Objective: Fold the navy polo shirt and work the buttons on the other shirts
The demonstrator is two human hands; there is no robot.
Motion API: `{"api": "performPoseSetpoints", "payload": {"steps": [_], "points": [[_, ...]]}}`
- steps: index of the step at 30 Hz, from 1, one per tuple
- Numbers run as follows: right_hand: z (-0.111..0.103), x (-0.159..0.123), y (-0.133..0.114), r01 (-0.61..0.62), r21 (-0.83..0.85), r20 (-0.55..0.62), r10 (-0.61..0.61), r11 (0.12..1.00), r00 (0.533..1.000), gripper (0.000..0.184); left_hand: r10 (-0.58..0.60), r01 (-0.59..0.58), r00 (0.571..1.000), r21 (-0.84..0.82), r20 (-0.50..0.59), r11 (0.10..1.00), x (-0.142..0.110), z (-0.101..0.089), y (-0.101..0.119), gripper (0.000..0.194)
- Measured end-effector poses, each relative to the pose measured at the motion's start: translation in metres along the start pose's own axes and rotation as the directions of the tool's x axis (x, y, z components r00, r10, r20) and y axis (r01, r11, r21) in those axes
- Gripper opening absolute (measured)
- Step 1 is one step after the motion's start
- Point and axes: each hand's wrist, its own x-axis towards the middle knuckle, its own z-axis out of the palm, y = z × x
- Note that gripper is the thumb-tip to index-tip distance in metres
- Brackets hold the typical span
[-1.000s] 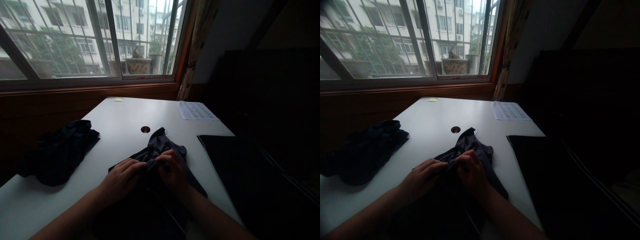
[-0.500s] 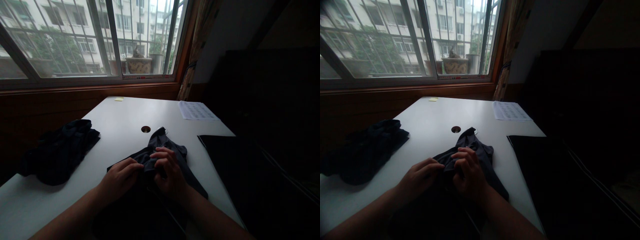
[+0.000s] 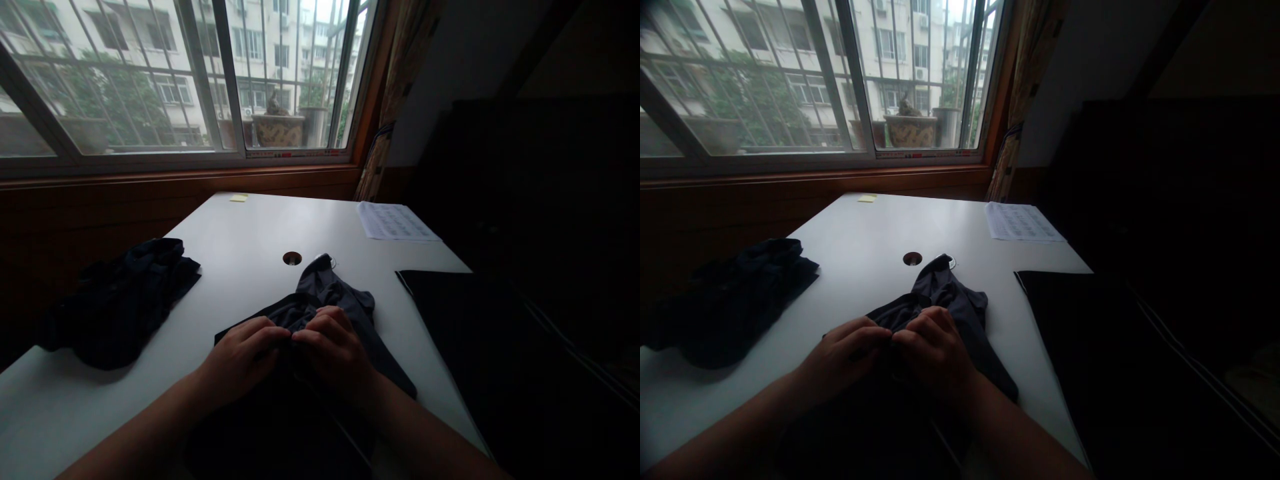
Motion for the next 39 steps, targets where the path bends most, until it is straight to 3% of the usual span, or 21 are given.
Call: {"api": "performPoseSetpoints", "payload": {"steps": [17,29,39], "points": [[0.002,0.001,-0.003,0.019,0.018,-0.003,-0.019,1.0,1.0,0.009,0.134,-0.125,0.986,0.086,-0.102,0.988,-0.003,0.001,0.0,0.018],[-0.002,0.002,-0.007,0.1,0.025,0.031,-0.101,0.995,0.994,0.011,0.147,-0.123,0.975,0.145,-0.164,0.982,-0.003,0.001,0.005,0.014],[-0.007,0.001,-0.012,0.172,0.004,0.072,-0.172,0.985,0.983,0.016,0.136,-0.117,0.985,0.165,-0.106,0.979,-0.005,0.006,0.005,0.01]]}}
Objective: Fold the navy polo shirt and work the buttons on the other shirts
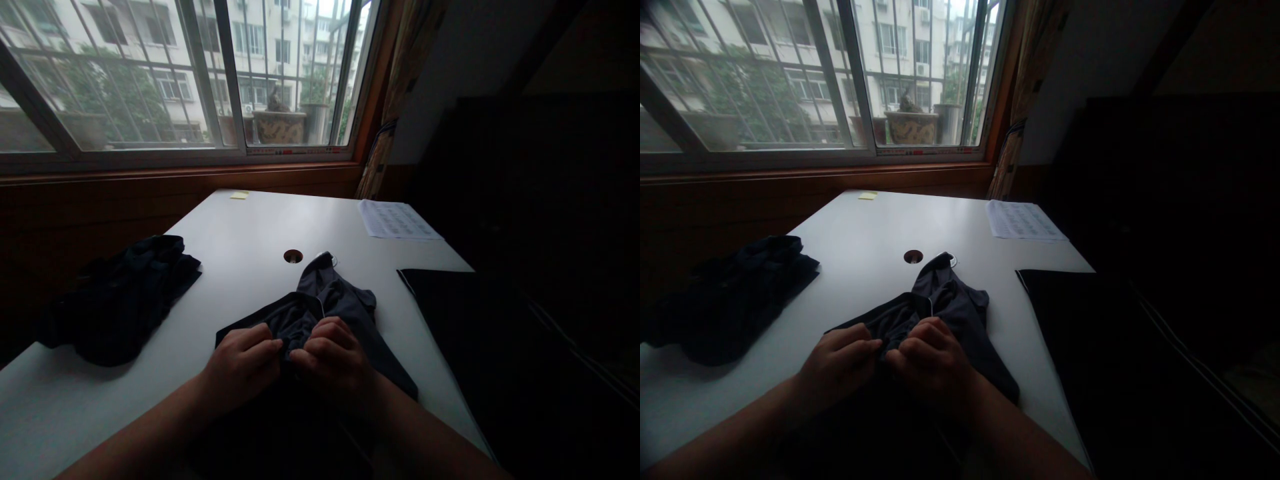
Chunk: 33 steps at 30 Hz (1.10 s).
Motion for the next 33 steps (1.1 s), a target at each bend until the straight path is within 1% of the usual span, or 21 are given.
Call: {"api": "performPoseSetpoints", "payload": {"steps": [5,11,16,20,23,25,27,30,33], "points": [[-0.004,0.004,-0.002,0.031,-0.022,0.009,-0.031,0.999,0.999,0.021,-0.005,0.005,1.0,-0.022,0.008,1.0,0.001,0.0,0.001,0.009],[-0.006,0.004,0.0,0.077,-0.111,0.026,-0.074,0.991,0.997,0.019,-0.087,0.084,0.996,-0.138,-0.015,0.987,0.0,0.003,0.0,0.01],[-0.008,0.007,-0.001,0.098,-0.138,0.025,-0.096,0.986,0.995,0.018,-0.13,0.116,0.99,-0.194,-0.059,0.974,0.002,0.004,0.003,0.012],[-0.008,0.008,-0.002,0.091,-0.143,0.027,-0.088,0.985,0.996,0.016,-0.152,0.131,0.985,-0.227,-0.079,0.965,0.005,0.0,0.005,0.012],[-0.008,0.007,0.0,0.095,-0.122,0.038,-0.091,0.988,0.995,0.016,-0.204,0.172,0.972,-0.245,-0.114,0.954,0.007,-0.006,0.005,0.011],[-0.008,0.005,0.002,0.074,-0.111,0.04,-0.07,0.991,0.997,0.016,-0.246,0.205,0.959,-0.257,-0.14,0.944,0.009,-0.01,0.004,0.012],[-0.007,0.003,0.005,0.032,-0.111,0.027,-0.03,0.993,0.999,0.015,-0.26,0.213,0.952,-0.262,-0.163,0.941,0.01,-0.013,0.002,0.012],[-0.004,-0.002,0.008,-0.004,-0.104,-0.017,0.002,0.995,1.0,0.015,-0.265,0.217,0.948,-0.252,-0.178,0.943,0.009,-0.014,0.0,0.012],[0.0,-0.006,0.01,-0.043,-0.075,-0.078,0.037,0.996,0.996,0.019,-0.285,0.237,0.942,-0.249,-0.177,0.939,0.007,-0.014,-0.001,0.013]]}}
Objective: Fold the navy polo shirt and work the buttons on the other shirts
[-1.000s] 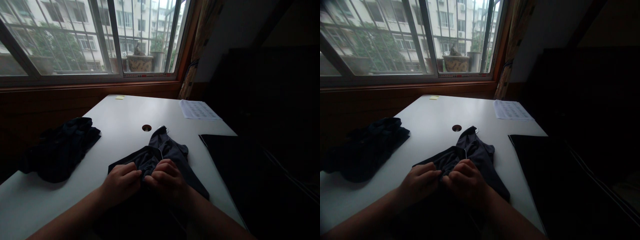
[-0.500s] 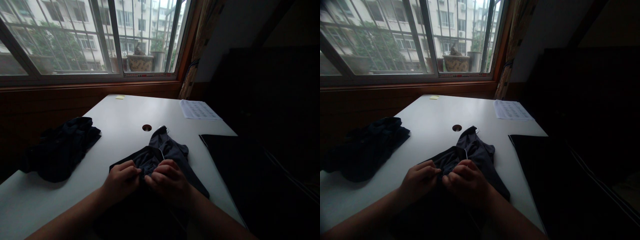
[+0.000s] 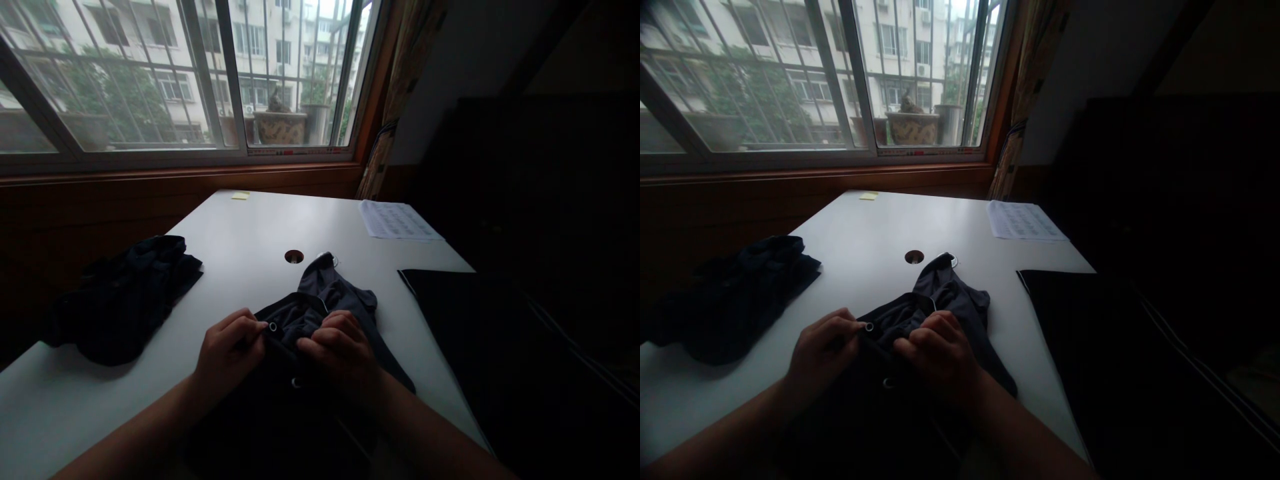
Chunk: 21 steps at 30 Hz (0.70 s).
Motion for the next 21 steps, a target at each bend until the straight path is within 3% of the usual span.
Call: {"api": "performPoseSetpoints", "payload": {"steps": [7,12,17,21], "points": [[-0.003,0.001,0.007,-0.249,0.067,-0.176,0.257,0.966,0.95,0.024,0.032,-0.032,0.998,0.019,-0.055,0.999,-0.001,-0.004,-0.002,0.02],[-0.005,0.003,0.007,-0.308,-0.047,-0.234,0.289,0.95,0.928,0.022,0.132,-0.131,0.99,0.028,-0.052,0.991,0.003,-0.004,-0.003,0.027],[-0.002,0.002,0.01,-0.404,-0.006,-0.266,0.388,0.915,0.883,0.015,0.023,-0.01,0.997,-0.156,0.079,0.988,-0.003,0.0,-0.009,0.028],[0.0,0.002,0.013,-0.46,0.075,-0.269,0.462,0.885,0.845,0.013,-0.06,0.085,0.987,-0.172,0.146,0.981,-0.011,0.005,-0.016,0.023]]}}
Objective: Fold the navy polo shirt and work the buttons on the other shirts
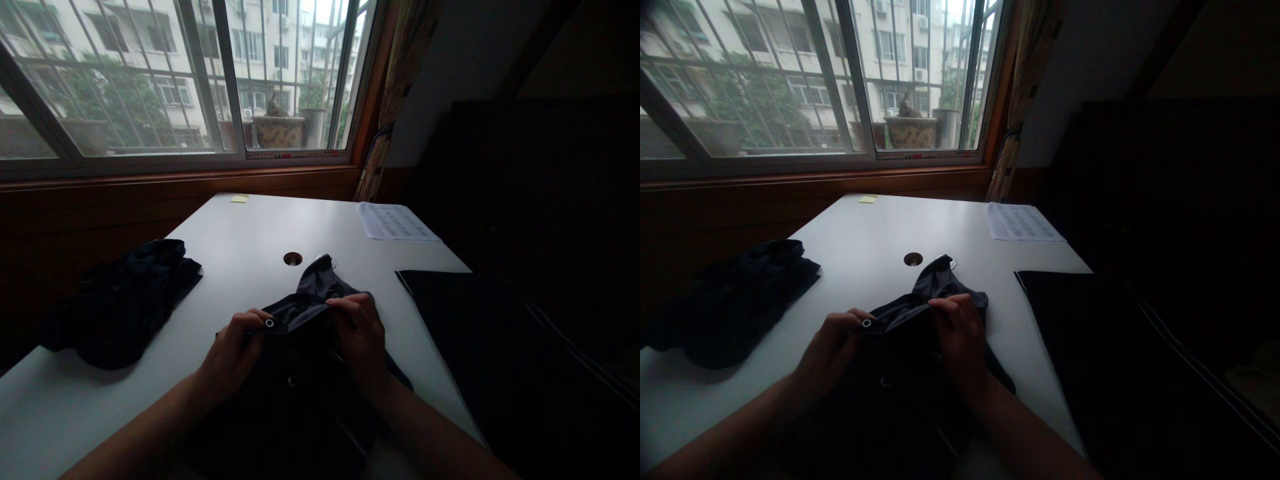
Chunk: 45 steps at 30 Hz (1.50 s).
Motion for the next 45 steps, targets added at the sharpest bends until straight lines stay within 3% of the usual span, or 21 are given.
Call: {"api": "performPoseSetpoints", "payload": {"steps": [2,5,9,13,20,23,26,28,32,36,39,41,43,45], "points": [[0.0,0.001,0.0,0.017,0.026,0.003,-0.017,1.0,1.0,0.015,0.021,-0.021,0.999,-0.023,0.026,1.0,0.0,0.001,-0.002,0.026],[-0.002,0.001,-0.003,0.081,0.073,0.034,-0.084,0.994,0.996,0.021,0.116,-0.117,0.986,0.001,0.12,0.993,0.002,0.001,-0.002,0.044],[-0.004,-0.002,-0.006,0.178,0.155,0.119,-0.198,0.972,0.973,0.035,0.181,-0.257,0.925,0.2,0.334,0.945,0.006,0.001,0.003,0.063],[-0.004,-0.005,-0.01,0.273,0.223,0.176,-0.314,0.936,0.933,0.044,0.112,-0.309,0.889,0.401,0.444,0.862,0.008,0.003,0.006,0.054],[-0.006,-0.008,-0.018,0.384,0.267,0.284,-0.453,0.884,0.845,0.043,-0.005,-0.347,0.862,0.597,0.507,0.724,0.005,0.009,0.006,0.034],[-0.009,-0.006,-0.026,0.439,0.243,0.305,-0.498,0.865,0.812,0.042,-0.016,-0.328,0.878,0.626,0.478,0.708,0.003,0.01,0.006,0.029],[-0.01,-0.005,-0.031,0.466,0.203,0.308,-0.508,0.861,0.804,0.042,-0.075,-0.233,0.907,0.643,0.414,0.729,0.005,0.007,0.008,0.018],[-0.009,-0.007,-0.03,0.452,0.164,0.283,-0.481,0.877,0.83,0.043,-0.091,-0.16,0.931,0.62,0.353,0.768,0.008,0.002,0.011,0.015],[-0.004,-0.009,-0.022,0.328,0.099,0.28,-0.343,0.939,0.897,0.049,-0.011,-0.068,0.99,0.551,0.138,0.832,0.012,-0.011,0.017,0.018],[0.001,-0.007,-0.014,0.232,0.043,0.396,-0.23,0.972,0.889,0.056,0.094,-0.032,0.991,0.53,-0.09,0.848,0.012,-0.026,0.018,0.02],[0.002,-0.004,-0.011,0.211,-0.037,0.458,-0.17,0.977,0.872,0.057,0.171,0.009,0.945,0.546,-0.278,0.837,0.014,-0.041,0.015,0.021],[0.003,-0.004,-0.01,0.209,-0.071,0.462,-0.153,0.975,0.874,0.057,0.179,0.073,0.885,0.507,-0.43,0.859,0.017,-0.05,0.015,0.018],[0.003,-0.004,-0.009,0.197,-0.078,0.469,-0.139,0.977,0.872,0.058,0.159,0.116,0.787,0.396,-0.596,0.911,0.023,-0.058,0.022,0.016],[0.005,-0.005,-0.009,0.188,-0.06,0.487,-0.136,0.98,0.863,0.058,0.149,0.082,0.682,0.278,-0.716,0.957,0.031,-0.063,0.036,0.018]]}}
